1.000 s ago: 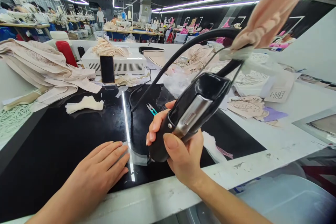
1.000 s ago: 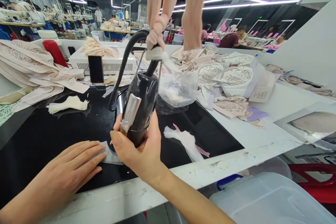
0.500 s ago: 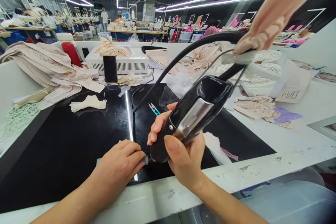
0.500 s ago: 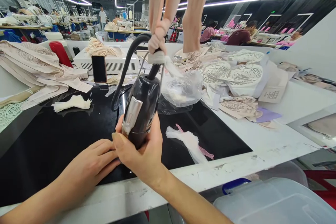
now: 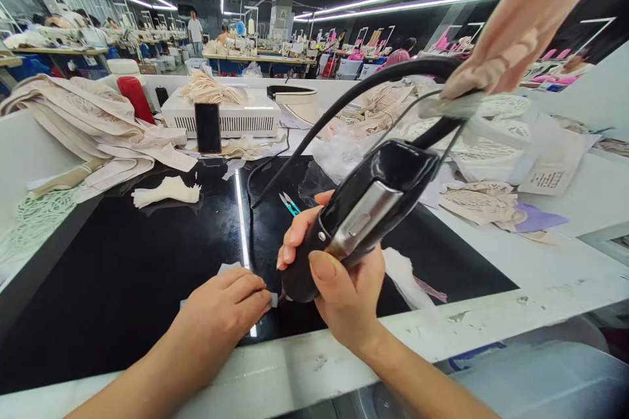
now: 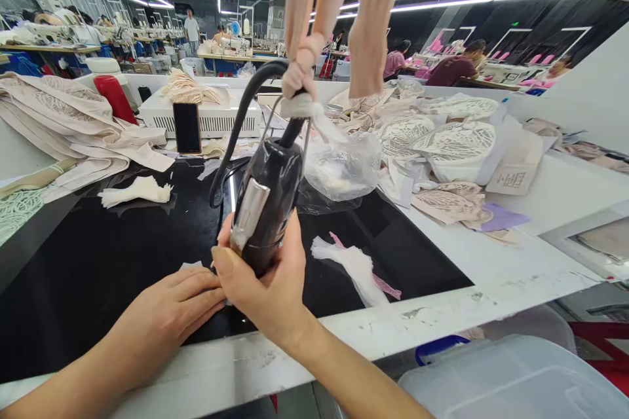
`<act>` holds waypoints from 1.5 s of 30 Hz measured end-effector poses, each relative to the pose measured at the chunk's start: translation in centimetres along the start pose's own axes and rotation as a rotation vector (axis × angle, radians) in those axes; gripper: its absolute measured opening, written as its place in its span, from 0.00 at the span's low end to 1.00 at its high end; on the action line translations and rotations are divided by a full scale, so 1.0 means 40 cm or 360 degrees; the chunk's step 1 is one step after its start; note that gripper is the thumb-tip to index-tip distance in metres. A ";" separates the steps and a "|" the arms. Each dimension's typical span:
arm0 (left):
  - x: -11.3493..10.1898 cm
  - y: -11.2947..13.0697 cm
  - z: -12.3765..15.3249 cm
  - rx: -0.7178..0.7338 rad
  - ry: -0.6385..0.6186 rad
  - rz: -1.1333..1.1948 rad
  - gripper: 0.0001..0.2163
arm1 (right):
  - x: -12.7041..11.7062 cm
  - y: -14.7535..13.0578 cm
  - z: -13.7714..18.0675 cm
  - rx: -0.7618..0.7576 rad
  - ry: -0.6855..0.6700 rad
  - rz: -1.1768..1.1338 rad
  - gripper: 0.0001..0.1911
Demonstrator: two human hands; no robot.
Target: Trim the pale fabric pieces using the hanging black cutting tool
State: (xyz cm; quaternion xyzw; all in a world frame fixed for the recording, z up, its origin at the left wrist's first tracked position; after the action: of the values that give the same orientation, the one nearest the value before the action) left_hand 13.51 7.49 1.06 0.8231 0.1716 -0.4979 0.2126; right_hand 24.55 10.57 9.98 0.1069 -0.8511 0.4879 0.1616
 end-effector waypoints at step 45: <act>-0.126 -0.049 0.037 -0.0217 0.0211 0.0100 0.09 | 0.015 0.007 -0.019 -0.0021 -0.0104 0.0132 0.20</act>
State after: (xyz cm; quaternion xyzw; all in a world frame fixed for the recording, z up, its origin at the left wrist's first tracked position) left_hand 9.20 8.05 4.61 0.8429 0.1928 -0.4225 0.2718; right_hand 24.02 11.35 10.36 0.0862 -0.8628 0.4848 0.1140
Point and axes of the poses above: each hand's wrist, its own z-axis away from the middle knuckle, its own x-axis out of the palm, y = z × x, the point moved 9 cm from there along -z, towards the middle knuckle, and after that the axes turned 4 degrees about y, right-handed, at the moved point
